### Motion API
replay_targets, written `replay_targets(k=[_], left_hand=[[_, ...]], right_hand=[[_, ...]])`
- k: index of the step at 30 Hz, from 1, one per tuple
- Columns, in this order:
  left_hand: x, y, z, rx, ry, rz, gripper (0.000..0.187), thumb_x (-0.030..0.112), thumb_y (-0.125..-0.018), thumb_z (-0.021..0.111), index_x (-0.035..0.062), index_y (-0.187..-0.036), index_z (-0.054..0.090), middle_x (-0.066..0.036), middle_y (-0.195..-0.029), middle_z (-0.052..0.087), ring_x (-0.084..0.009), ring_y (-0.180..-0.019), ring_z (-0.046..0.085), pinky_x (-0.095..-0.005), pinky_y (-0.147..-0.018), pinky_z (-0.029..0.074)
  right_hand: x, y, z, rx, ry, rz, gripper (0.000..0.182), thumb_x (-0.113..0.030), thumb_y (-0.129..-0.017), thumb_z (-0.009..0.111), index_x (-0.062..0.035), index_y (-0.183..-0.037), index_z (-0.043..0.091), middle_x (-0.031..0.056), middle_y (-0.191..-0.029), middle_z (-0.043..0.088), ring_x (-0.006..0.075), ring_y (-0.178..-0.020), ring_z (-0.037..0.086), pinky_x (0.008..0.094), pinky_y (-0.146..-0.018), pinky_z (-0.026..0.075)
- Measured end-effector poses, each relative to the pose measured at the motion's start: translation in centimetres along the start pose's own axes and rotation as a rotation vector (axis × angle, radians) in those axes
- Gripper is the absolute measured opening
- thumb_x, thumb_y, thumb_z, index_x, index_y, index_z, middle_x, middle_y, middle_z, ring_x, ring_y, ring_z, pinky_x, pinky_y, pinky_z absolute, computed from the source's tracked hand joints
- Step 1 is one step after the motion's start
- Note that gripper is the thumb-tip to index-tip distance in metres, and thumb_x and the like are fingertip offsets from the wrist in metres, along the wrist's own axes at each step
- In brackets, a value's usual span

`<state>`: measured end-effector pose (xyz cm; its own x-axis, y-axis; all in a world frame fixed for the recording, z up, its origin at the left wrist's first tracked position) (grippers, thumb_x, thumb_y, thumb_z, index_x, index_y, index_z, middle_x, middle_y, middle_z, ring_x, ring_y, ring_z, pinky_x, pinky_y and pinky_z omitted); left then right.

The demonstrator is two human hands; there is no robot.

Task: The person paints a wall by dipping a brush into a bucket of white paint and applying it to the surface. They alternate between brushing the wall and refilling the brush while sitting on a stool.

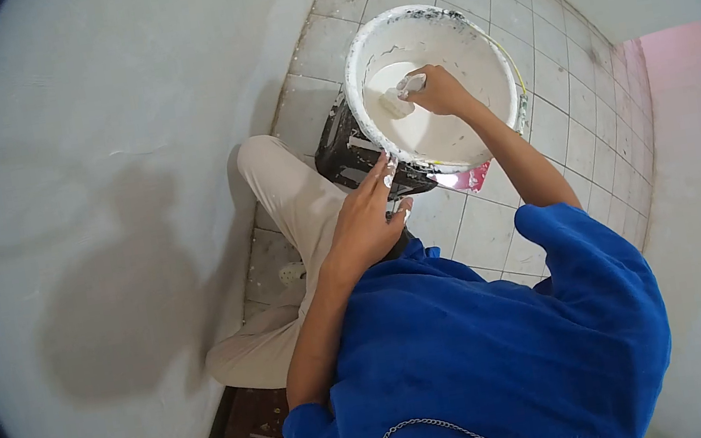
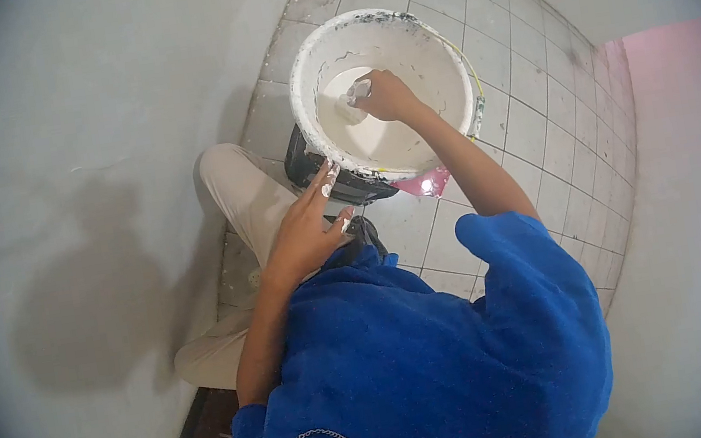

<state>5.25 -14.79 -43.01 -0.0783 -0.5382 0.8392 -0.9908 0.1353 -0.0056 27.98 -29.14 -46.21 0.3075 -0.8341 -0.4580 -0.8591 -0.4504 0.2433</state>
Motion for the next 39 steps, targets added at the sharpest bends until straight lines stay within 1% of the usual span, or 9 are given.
replay_targets(k=[8,19,20,22,26,30,32,35,39], left_hand=[[-0.7,-0.3,0.0,0.13,0.038,0.06,0.048,0.021,-0.083,0.062,-0.0068,-0.121,0.051,-0.022,-0.133,0.047,-0.0357,-0.111,0.054,-0.042,-0.092,0.044],[-1.4,1.1,-0.1,0.194,0.2,-0.016,0.044,0.028,-0.088,0.057,0.0035,-0.124,0.051,-0.022,-0.117,0.056,-0.0379,-0.104,0.056,-0.0418,-0.09,0.046],[-0.6,1.8,-0.6,0.218,0.22,-0.025,0.045,0.03,-0.088,0.056,0.0039,-0.125,0.05,-0.022,-0.114,0.057,-0.0389,-0.102,0.057,-0.0429,-0.088,0.046],[-1.2,2.0,0.7,0.159,0.236,-0.021,0.047,0.033,-0.089,0.054,0.0049,-0.126,0.047,-0.023,-0.112,0.057,-0.0399,-0.102,0.056,-0.044,-0.087,0.046],[-1.3,4.6,0.9,0.157,0.234,-0.006,0.046,0.033,-0.09,0.053,0.005,-0.126,0.046,-0.023,-0.109,0.057,-0.0398,-0.102,0.055,-0.0453,-0.086,0.044],[-2.1,8.1,-1.8,0.173,0.217,-0.083,0.046,0.033,-0.093,0.051,0.0028,-0.127,0.046,-0.021,-0.119,0.055,-0.0378,-0.107,0.054,-0.041,-0.092,0.042],[-1.3,11.1,-4.6,0.285,0.236,-0.081,0.045,0.032,-0.094,0.051,0.003,-0.127,0.047,-0.021,-0.121,0.054,-0.0368,-0.11,0.053,-0.0394,-0.094,0.041],[-1.6,14.6,-7.9,0.455,0.26,-0.094,0.043,0.03,-0.094,0.052,0.0032,-0.127,0.048,-0.019,-0.124,0.054,-0.0324,-0.114,0.053,-0.0366,-0.096,0.041],[-1.0,19.6,-11.7,0.712,0.424,-0.208,0.039,0.025,-0.094,0.054,0.002,-0.126,0.049,-0.015,-0.114,0.06,-0.022,-0.106,0.057,-0.0338,-0.091,0.044]], right_hand=[[-0.4,-1.1,-0.6,-0.219,-0.37,0.18,0.051,-0.031,-0.071,0.077,0.0021,-0.105,0.061,0.0124,-0.081,0.067,0.0153,-0.061,0.061,0.0288,-0.053,0.049],[1.4,-0.9,1.5,-0.37,-0.281,0.154,0.057,-0.014,-0.074,0.074,0.001,-0.122,0.047,0.0108,-0.102,0.065,0.0158,-0.078,0.063,0.0278,-0.062,0.051],[4.3,-1.7,2.6,-0.304,-0.659,0.138,0.057,-0.013,-0.073,0.074,0.0006,-0.121,0.047,0.0086,-0.095,0.066,0.0146,-0.072,0.063,0.0262,-0.057,0.049],[0.0,-0.3,0.2,-0.2,-0.228,0.072,0.053,-0.011,-0.075,0.073,0.0014,-0.118,0.044,0.0096,-0.087,0.065,0.0153,-0.065,0.063,0.0275,-0.051,0.049],[-3.8,2.5,-1.9,0.039,-0.421,0.022,0.042,-0.017,-0.073,0.074,-0.0017,-0.107,0.056,0.0086,-0.089,0.063,0.0163,-0.071,0.06,0.027,-0.054,0.048],[-0.3,3.2,-2.8,0.027,-0.997,0.244,0.05,-0.028,-0.079,0.068,-0.0047,-0.12,0.052,0.0087,-0.095,0.062,0.0193,-0.078,0.062,0.0302,-0.059,0.051],[1.5,5.8,-3.2,0.182,-0.534,-0.692,0.046,-0.021,-0.088,0.06,-0.0091,-0.131,0.048,0.0147,-0.102,0.063,0.018,-0.09,0.058,0.0309,-0.084,0.046],[8.8,3.2,-1.7,0.201,-0.942,-0.096,0.036,-0.013,-0.09,0.052,-0.0056,-0.126,0.051,0.0064,-0.083,0.058,0.0151,-0.067,0.054,0.0253,-0.053,0.043],[0.5,6.5,-4.5,0.223,-1.081,-0.203,0.036,-0.026,-0.093,0.047,-0.0032,-0.121,0.053,0.0066,-0.087,0.058,0.0104,-0.065,0.053,0.0228,-0.049,0.041]])
Point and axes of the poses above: each hand's wrist, its own y-axis away from the middle knuckle, its own z-axis out of the palm, x = y × z, the point moved 3 cm from there along -y, towards the middle knuckle
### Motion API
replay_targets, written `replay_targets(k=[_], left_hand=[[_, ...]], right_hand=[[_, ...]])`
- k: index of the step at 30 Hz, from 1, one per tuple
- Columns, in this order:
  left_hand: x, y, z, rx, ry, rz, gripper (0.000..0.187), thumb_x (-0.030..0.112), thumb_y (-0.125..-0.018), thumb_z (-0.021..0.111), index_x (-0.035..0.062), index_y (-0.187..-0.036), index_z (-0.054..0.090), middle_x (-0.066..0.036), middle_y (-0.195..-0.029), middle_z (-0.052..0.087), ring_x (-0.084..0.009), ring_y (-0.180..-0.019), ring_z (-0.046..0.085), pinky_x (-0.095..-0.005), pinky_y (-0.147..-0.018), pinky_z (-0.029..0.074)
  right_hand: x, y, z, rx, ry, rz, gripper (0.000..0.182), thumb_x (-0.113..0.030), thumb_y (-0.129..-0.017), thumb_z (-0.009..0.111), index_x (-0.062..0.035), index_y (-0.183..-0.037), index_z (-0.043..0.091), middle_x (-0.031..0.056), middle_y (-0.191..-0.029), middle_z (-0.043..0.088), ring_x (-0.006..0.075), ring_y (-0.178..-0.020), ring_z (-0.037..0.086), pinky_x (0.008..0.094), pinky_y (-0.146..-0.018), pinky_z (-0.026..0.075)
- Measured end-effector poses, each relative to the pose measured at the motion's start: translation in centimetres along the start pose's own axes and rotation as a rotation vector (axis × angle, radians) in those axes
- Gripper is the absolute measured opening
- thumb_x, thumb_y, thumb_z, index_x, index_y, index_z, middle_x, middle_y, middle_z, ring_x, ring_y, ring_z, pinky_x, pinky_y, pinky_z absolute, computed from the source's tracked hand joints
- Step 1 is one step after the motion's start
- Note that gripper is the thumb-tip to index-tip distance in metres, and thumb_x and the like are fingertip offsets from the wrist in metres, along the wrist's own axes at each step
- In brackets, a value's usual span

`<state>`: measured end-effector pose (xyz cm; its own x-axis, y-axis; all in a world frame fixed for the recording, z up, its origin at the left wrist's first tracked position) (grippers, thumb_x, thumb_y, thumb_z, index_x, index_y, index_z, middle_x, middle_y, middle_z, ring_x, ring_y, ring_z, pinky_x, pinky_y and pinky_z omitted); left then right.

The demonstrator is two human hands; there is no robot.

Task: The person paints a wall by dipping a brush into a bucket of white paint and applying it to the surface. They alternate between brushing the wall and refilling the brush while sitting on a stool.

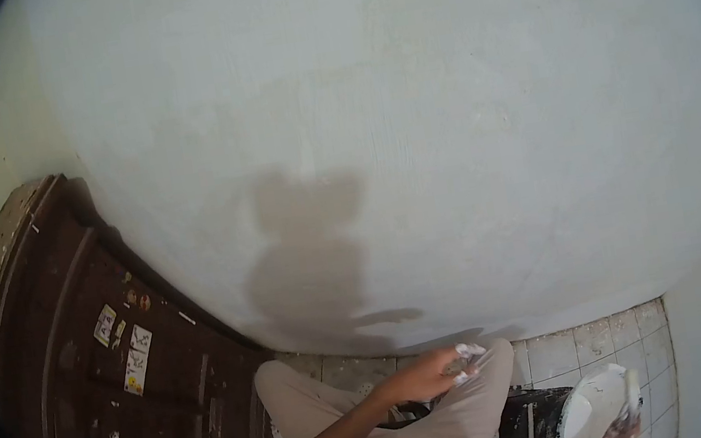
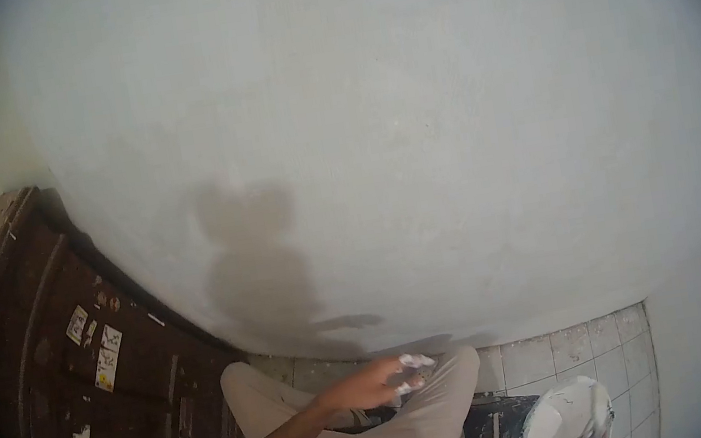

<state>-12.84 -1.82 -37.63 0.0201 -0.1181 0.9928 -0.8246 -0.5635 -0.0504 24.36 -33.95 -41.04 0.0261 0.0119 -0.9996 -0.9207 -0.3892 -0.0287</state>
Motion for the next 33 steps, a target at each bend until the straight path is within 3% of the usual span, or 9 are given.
replay_targets(k=[2,6,10,13,15,18,21,23,33], left_hand=[[1.3,1.1,-2.5,0.163,0.025,0.105,0.036,0.02,-0.093,0.056,0.0012,-0.124,0.051,-0.013,-0.112,0.061,-0.0176,-0.106,0.056,-0.0321,-0.092,0.044],[2.5,3.2,-5.7,0.39,0.048,0.199,0.03,0.009,-0.091,0.058,-0.0004,-0.119,0.055,-0.009,-0.111,0.062,-0.014,-0.106,0.056,-0.0302,-0.094,0.043],[3.2,5.6,-7.4,0.526,0.139,0.233,0.026,0.008,-0.091,0.057,-0.0024,-0.115,0.056,-0.009,-0.107,0.062,-0.0139,-0.098,0.057,-0.0291,-0.088,0.045],[2.6,7.7,-8.8,0.647,0.193,0.314,0.024,0.002,-0.089,0.054,-0.0045,-0.112,0.056,-0.009,-0.106,0.061,-0.0142,-0.093,0.057,-0.0276,-0.084,0.045],[2.8,9.1,-9.3,0.745,0.184,0.341,0.024,-0.004,-0.087,0.05,-0.0057,-0.111,0.055,-0.009,-0.105,0.061,-0.0143,-0.091,0.057,-0.0269,-0.081,0.045],[3.5,11.1,-9.5,0.9,0.286,0.437,0.036,-0.015,-0.078,0.038,-0.0055,-0.109,0.055,-0.01,-0.103,0.06,-0.0177,-0.098,0.058,-0.029,-0.087,0.044],[4.0,12.5,-10.7,0.993,0.25,0.505,0.038,-0.016,-0.077,0.036,-0.0058,-0.108,0.055,-0.011,-0.103,0.06,-0.019,-0.101,0.058,-0.0294,-0.09,0.044],[4.6,12.7,-10.8,1.039,0.221,0.543,0.034,-0.015,-0.079,0.038,-0.0056,-0.107,0.055,-0.011,-0.103,0.06,-0.0187,-0.102,0.058,-0.0287,-0.089,0.044],[8.5,12.4,-10.7,1.015,0.178,0.53,0.009,0.003,-0.088,0.059,-0.0004,-0.097,0.057,-0.004,-0.094,0.061,-0.0108,-0.089,0.056,-0.0236,-0.077,0.044]], right_hand=[[-4.9,0.6,5.7,0.103,-0.106,-0.198,0.043,-0.032,-0.092,0.049,-0.0003,-0.121,0.052,0.011,-0.09,0.058,0.014,-0.068,0.055,0.0253,-0.052,0.045],[-10.0,-2.0,14.6,0.021,-0.734,-0.067,0.037,-0.031,-0.09,0.055,-0.0071,-0.118,0.054,0.0076,-0.101,0.06,0.0182,-0.078,0.058,0.0309,-0.072,0.05],[-18.2,2.1,26.1,-0.469,-1.083,0.009,0.022,-0.023,-0.092,0.055,-0.005,-0.105,0.061,0.0051,-0.093,0.066,0.0129,-0.083,0.063,0.0252,-0.06,0.051],[-21.4,4.3,31.5,-0.479,-1.099,0.03,0.023,-0.021,-0.092,0.055,-0.0014,-0.103,0.06,0.0058,-0.087,0.066,0.0127,-0.071,0.063,0.0219,-0.052,0.049],[-22.9,5.2,33.5,-0.593,-1.063,-0.018,0.039,-0.02,-0.09,0.057,0.0028,-0.122,0.05,0.0099,-0.101,0.061,0.014,-0.08,0.06,0.0232,-0.056,0.048],[-27.0,8.4,36.2,-0.448,-0.99,-0.135,0.035,-0.018,-0.09,0.057,0.0051,-0.116,0.054,0.0111,-0.1,0.062,0.0167,-0.075,0.061,0.0235,-0.053,0.048],[-30.5,11.4,37.5,-0.446,-0.628,-0.784,0.028,-0.013,-0.089,0.059,0.0068,-0.11,0.059,0.0129,-0.097,0.064,0.0195,-0.069,0.063,0.0255,-0.054,0.049],[-31.6,13.0,37.9,-0.191,-0.083,-1.592,0.021,-0.003,-0.081,0.066,0.0074,-0.098,0.061,0.0202,-0.089,0.065,0.028,-0.068,0.066,0.0301,-0.059,0.053],[-34.6,19.2,43.6,-0.217,0.393,-2.244,0.027,-0.009,-0.069,0.061,-0.0006,-0.094,0.062,0.0168,-0.094,0.061,0.0288,-0.076,0.063,0.0332,-0.054,0.052]])
Point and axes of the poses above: each hand's wrist, its own y-axis away from the middle knuckle, its own z-axis out of the palm, x = y × z, the point moved 3 cm from there along -y, towards the middle knuckle
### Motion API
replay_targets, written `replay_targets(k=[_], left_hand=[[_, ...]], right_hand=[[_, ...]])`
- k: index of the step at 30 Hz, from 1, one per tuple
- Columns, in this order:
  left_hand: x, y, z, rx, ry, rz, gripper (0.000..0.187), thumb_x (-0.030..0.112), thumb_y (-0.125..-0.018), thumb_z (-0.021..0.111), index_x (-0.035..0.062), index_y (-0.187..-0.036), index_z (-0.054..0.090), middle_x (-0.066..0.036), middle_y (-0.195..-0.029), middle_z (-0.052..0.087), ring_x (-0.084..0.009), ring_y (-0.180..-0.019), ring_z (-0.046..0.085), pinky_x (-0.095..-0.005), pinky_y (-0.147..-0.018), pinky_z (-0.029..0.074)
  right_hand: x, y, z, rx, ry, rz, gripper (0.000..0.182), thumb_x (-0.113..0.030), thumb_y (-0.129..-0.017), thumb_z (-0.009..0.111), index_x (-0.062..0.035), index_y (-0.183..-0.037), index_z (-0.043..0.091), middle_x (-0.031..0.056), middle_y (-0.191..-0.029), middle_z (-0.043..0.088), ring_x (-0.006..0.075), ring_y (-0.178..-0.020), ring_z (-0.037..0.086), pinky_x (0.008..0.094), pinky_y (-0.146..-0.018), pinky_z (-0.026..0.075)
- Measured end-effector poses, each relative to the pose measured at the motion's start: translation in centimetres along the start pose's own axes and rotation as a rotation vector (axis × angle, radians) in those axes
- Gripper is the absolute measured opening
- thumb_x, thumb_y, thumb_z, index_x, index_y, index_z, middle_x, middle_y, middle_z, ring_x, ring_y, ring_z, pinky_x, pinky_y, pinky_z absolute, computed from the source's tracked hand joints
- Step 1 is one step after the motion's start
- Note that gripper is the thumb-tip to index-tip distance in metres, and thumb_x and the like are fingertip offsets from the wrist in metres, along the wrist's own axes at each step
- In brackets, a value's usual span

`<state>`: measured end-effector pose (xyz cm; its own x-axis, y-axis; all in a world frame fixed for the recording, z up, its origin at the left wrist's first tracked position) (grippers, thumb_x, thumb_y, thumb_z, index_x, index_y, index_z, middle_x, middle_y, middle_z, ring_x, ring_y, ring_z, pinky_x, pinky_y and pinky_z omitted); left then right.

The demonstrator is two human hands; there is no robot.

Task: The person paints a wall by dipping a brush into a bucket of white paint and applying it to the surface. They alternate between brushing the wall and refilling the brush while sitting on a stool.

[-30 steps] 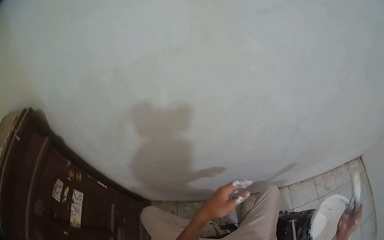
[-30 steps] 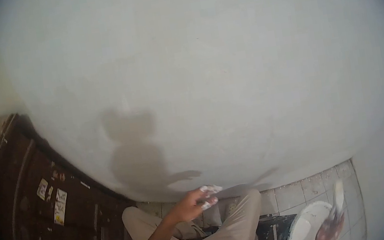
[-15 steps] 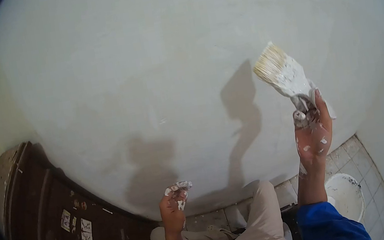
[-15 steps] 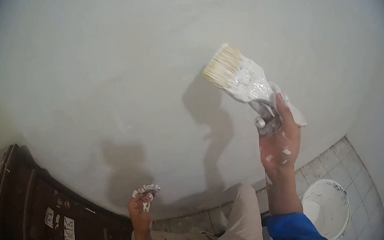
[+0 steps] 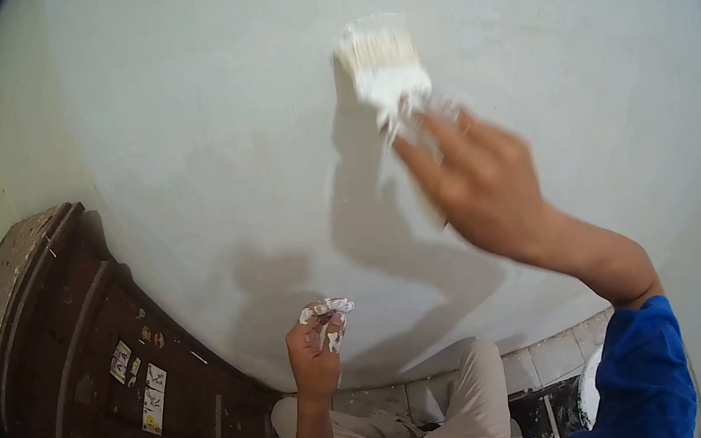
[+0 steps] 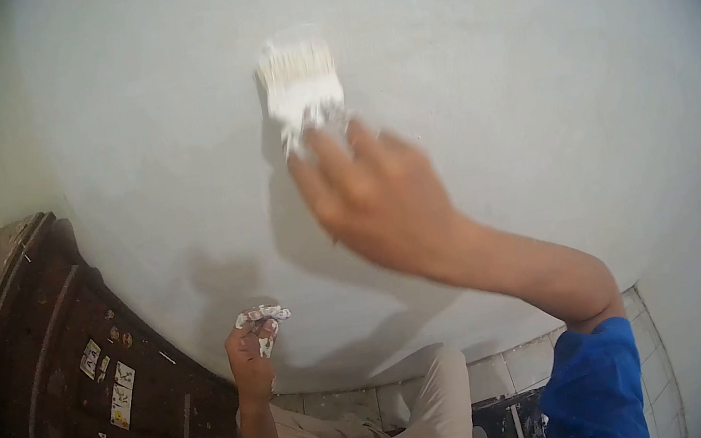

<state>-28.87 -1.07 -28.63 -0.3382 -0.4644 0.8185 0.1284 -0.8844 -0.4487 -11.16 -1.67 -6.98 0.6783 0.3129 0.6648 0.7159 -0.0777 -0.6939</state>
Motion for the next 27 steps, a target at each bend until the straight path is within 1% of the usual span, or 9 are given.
replay_targets(k=[5,10,12,14,15,20,22,25,27], left_hand=[[-0.3,0.6,0.4,0.019,0.042,0.079,0.009,0.004,-0.088,0.06,-0.0005,-0.096,0.059,-0.004,-0.093,0.061,-0.0111,-0.088,0.056,-0.0242,-0.079,0.044],[0.2,0.5,0.6,-0.009,-0.003,0.106,0.01,0.003,-0.088,0.06,-0.0012,-0.097,0.061,-0.005,-0.092,0.062,-0.0123,-0.09,0.057,-0.0258,-0.082,0.043],[0.0,0.5,0.4,0.0,-0.008,0.037,0.01,0.003,-0.087,0.059,-0.0013,-0.096,0.061,-0.005,-0.092,0.062,-0.0127,-0.09,0.057,-0.0261,-0.083,0.043],[-0.1,0.6,0.1,0.01,-0.005,0.016,0.009,0.003,-0.087,0.059,-0.0014,-0.096,0.061,-0.005,-0.092,0.062,-0.0129,-0.09,0.057,-0.0263,-0.083,0.043],[-0.4,0.6,-0.1,0.016,0.002,0.029,0.009,0.003,-0.087,0.059,-0.0014,-0.096,0.061,-0.005,-0.092,0.063,-0.0129,-0.09,0.057,-0.0264,-0.083,0.043],[-0.1,1.2,-0.4,0.056,0.039,0.09,0.01,0.003,-0.087,0.06,-0.0014,-0.096,0.062,-0.006,-0.093,0.063,-0.0131,-0.09,0.057,-0.0264,-0.083,0.043],[0.2,1.2,-0.6,0.057,0.068,0.063,0.01,0.003,-0.087,0.06,-0.0015,-0.096,0.062,-0.006,-0.093,0.063,-0.0131,-0.091,0.057,-0.0265,-0.084,0.043],[1.1,1.4,-0.9,0.073,-0.057,-0.006,0.011,0.004,-0.088,0.06,-0.0014,-0.097,0.062,-0.006,-0.093,0.063,-0.0131,-0.091,0.057,-0.0264,-0.083,0.044],[0.9,1.5,-1.1,0.078,-0.02,0.01,0.011,0.004,-0.088,0.06,-0.0015,-0.097,0.062,-0.005,-0.093,0.063,-0.013,-0.091,0.057,-0.0263,-0.082,0.044]], right_hand=[[-1.9,0.8,-1.4,-0.473,-0.451,0.041,0.026,-0.006,-0.067,0.063,-0.0009,-0.093,0.061,0.0122,-0.08,0.059,0.0292,-0.074,0.063,0.0362,-0.053,0.051],[2.5,-2.9,-0.7,-0.271,-0.499,0.205,0.02,-0.01,-0.071,0.061,-0.0044,-0.09,0.064,0.0149,-0.08,0.063,0.035,-0.072,0.062,0.0467,-0.064,0.048],[3.4,-4.6,-2.2,-0.138,-0.411,0.166,0.017,-0.01,-0.072,0.06,-0.0038,-0.087,0.064,0.0142,-0.078,0.062,0.0365,-0.069,0.06,0.0452,-0.062,0.048],[3.8,-6.1,-4.3,0.02,-0.272,0.081,0.016,-0.004,-0.074,0.068,-0.0009,-0.089,0.065,0.0151,-0.081,0.064,0.0336,-0.069,0.063,0.0374,-0.061,0.05],[3.7,-6.4,-4.8,-0.008,-0.272,0.167,0.019,-0.002,-0.072,0.066,-0.0014,-0.091,0.066,0.013,-0.086,0.065,0.0305,-0.069,0.063,0.0338,-0.061,0.051],[-2.6,-1.0,1.2,-0.148,0.15,-0.268,0.016,-0.009,-0.066,0.064,0.0005,-0.078,0.06,0.0111,-0.071,0.058,0.0283,-0.066,0.063,0.0343,-0.052,0.05],[-5.1,0.9,1.3,-0.512,-0.141,-0.261,0.022,-0.001,-0.061,0.062,0.0001,-0.083,0.064,0.0194,-0.094,0.063,0.0303,-0.072,0.064,0.0365,-0.059,0.052],[-3.2,-0.7,1.4,-0.668,-0.469,-0.039,0.02,-0.003,-0.064,0.063,-0.0014,-0.083,0.065,0.0189,-0.091,0.064,0.0311,-0.072,0.064,0.04,-0.06,0.052],[-0.7,-2.5,1.9,-0.498,-0.458,0.023,0.009,-0.006,-0.069,0.061,-0.0018,-0.077,0.061,0.0156,-0.081,0.062,0.0309,-0.068,0.064,0.042,-0.057,0.051]])
Point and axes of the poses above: each hand's wrist, its own y-axis away from the middle knuckle, its own z-axis out of the palm, x = y × z, the point moved 3 cm from there along -y, towards the middle knuckle
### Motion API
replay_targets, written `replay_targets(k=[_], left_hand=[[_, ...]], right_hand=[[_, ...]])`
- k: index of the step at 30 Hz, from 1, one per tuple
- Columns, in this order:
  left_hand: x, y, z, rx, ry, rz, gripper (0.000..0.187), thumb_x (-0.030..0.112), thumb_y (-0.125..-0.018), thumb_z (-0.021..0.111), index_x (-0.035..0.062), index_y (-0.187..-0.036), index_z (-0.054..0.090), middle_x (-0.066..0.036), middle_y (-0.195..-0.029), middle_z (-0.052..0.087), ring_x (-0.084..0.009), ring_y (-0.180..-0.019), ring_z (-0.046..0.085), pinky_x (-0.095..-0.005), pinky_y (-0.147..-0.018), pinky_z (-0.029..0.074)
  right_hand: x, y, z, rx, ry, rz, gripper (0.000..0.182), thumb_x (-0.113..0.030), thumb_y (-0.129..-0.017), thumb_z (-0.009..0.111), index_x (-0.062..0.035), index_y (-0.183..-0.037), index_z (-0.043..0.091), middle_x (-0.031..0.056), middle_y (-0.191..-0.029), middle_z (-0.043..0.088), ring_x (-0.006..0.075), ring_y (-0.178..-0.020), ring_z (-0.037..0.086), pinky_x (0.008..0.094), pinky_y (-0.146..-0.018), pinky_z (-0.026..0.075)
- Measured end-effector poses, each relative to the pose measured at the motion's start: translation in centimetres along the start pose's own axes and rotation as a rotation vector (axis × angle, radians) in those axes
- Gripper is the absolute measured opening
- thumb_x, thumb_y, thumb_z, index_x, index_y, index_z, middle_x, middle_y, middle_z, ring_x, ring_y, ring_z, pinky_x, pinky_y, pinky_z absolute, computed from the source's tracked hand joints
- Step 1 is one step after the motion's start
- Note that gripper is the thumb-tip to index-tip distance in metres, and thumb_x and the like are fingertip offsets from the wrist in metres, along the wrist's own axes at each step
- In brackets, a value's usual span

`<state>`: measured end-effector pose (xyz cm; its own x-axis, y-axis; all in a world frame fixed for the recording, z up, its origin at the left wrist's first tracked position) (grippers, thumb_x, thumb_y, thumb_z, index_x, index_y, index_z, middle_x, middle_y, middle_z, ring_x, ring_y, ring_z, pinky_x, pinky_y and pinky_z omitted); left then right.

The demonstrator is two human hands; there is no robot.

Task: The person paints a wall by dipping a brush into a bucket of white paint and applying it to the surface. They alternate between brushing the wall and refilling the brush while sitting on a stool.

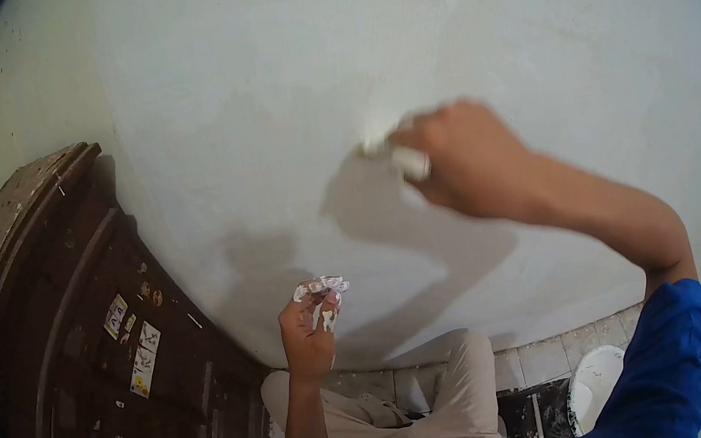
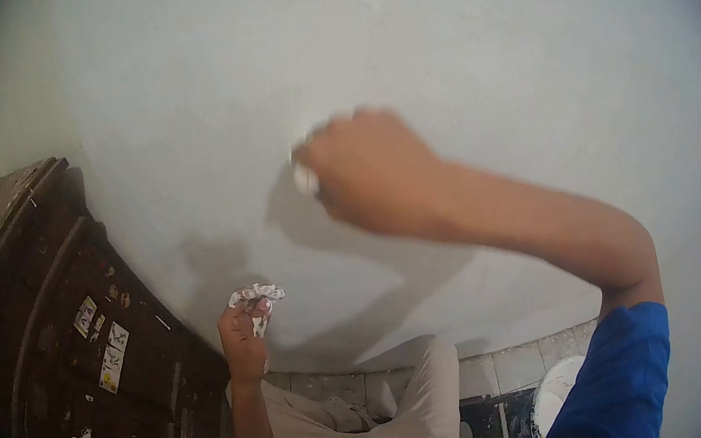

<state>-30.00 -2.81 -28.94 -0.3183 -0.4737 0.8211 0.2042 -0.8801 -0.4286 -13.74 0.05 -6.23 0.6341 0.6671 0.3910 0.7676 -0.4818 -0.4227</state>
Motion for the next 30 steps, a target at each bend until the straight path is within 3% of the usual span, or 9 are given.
replay_targets(k=[7,10,12,13,15,18,23,27,30], left_hand=[[-1.5,0.0,-0.8,0.0,0.01,0.034,0.011,0.003,-0.088,0.059,-0.0015,-0.098,0.061,-0.005,-0.094,0.062,-0.0123,-0.091,0.057,-0.0258,-0.082,0.045],[-2.0,-0.1,-0.6,-0.013,0.057,0.07,0.011,0.003,-0.088,0.059,-0.0015,-0.098,0.06,-0.005,-0.093,0.062,-0.0118,-0.09,0.057,-0.0253,-0.081,0.044],[-1.3,0.0,-0.3,-0.003,0.049,0.075,0.011,0.003,-0.088,0.059,-0.0014,-0.098,0.06,-0.004,-0.093,0.062,-0.0116,-0.09,0.057,-0.025,-0.082,0.044],[-0.9,0.1,-0.1,0.004,0.048,0.079,0.011,0.003,-0.088,0.059,-0.0014,-0.098,0.06,-0.004,-0.093,0.062,-0.0115,-0.09,0.057,-0.0249,-0.082,0.044],[-0.7,0.2,-0.5,0.007,0.0,0.046,0.01,0.003,-0.088,0.059,-0.0013,-0.097,0.06,-0.004,-0.093,0.061,-0.0113,-0.09,0.057,-0.0246,-0.082,0.044],[-0.9,0.4,-0.9,0.028,-0.001,0.069,0.01,0.003,-0.088,0.059,-0.001,-0.097,0.06,-0.004,-0.094,0.061,-0.0109,-0.09,0.057,-0.0246,-0.082,0.044],[-1.5,0.7,-1.4,0.054,0.048,0.071,0.012,0.002,-0.088,0.059,-0.0006,-0.1,0.059,-0.003,-0.094,0.061,-0.0107,-0.09,0.057,-0.0251,-0.082,0.045],[-1.9,0.5,-1.2,0.028,0.061,0.059,0.014,0.001,-0.088,0.058,-0.0009,-0.102,0.058,-0.004,-0.096,0.061,-0.0113,-0.092,0.057,-0.0255,-0.083,0.045],[-2.5,0.6,-1.0,0.022,0.053,0.046,0.015,-0.001,-0.087,0.057,-0.0016,-0.102,0.058,-0.005,-0.097,0.062,-0.0118,-0.093,0.058,-0.0255,-0.084,0.045]], right_hand=[[-1.0,-1.7,-5.5,0.649,0.444,-0.074,0.01,-0.01,-0.068,0.063,-0.0039,-0.072,0.056,0.0091,-0.07,0.056,0.0247,-0.065,0.062,0.0363,-0.047,0.048],[-2.2,-0.7,1.6,0.412,0.674,-0.242,0.013,-0.007,-0.065,0.062,0.0039,-0.072,0.059,0.0164,-0.073,0.058,0.03,-0.067,0.064,0.0318,-0.045,0.049],[-4.4,1.9,6.0,0.188,0.53,-0.373,0.014,-0.005,-0.064,0.062,0.0076,-0.07,0.059,0.0205,-0.072,0.057,0.0327,-0.066,0.064,0.0328,-0.046,0.05],[-5.4,2.9,6.6,-0.067,0.267,-0.33,0.015,-0.006,-0.067,0.062,0.0071,-0.073,0.059,0.0204,-0.073,0.059,0.0337,-0.069,0.065,0.0342,-0.047,0.05],[-4.8,2.9,7.0,-0.17,-0.02,-0.202,0.014,-0.007,-0.07,0.061,0.0036,-0.079,0.061,0.0184,-0.077,0.062,0.0333,-0.072,0.066,0.0384,-0.055,0.052],[-0.7,0.2,3.1,-0.022,-0.162,0.073,0.019,-0.009,-0.07,0.062,-0.0067,-0.088,0.065,0.0135,-0.085,0.066,0.0331,-0.078,0.064,0.0456,-0.072,0.05],[1.4,-1.3,-6.7,0.658,0.174,-0.028,0.015,-0.008,-0.069,0.064,-0.0068,-0.084,0.063,0.0135,-0.074,0.062,0.0337,-0.066,0.059,0.0404,-0.06,0.048],[0.5,1.0,-0.9,0.51,0.522,-0.05,0.012,-0.011,-0.068,0.064,-0.0059,-0.079,0.062,0.0118,-0.082,0.061,0.0254,-0.065,0.063,0.036,-0.053,0.049],[-3.1,5.5,5.5,0.025,0.399,-0.203,0.019,-0.013,-0.071,0.061,-0.0032,-0.088,0.06,0.0125,-0.084,0.061,0.0253,-0.072,0.064,0.0353,-0.054,0.051]])
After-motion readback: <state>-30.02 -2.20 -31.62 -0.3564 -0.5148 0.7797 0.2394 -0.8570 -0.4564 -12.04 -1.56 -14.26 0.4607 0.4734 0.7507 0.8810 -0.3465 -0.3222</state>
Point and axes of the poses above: each hand's wrist, its own y-axis away from the middle knuckle, its own z-axis out of the palm, x = y × z, the point moved 3 cm from there along -y, towards the middle knuckle
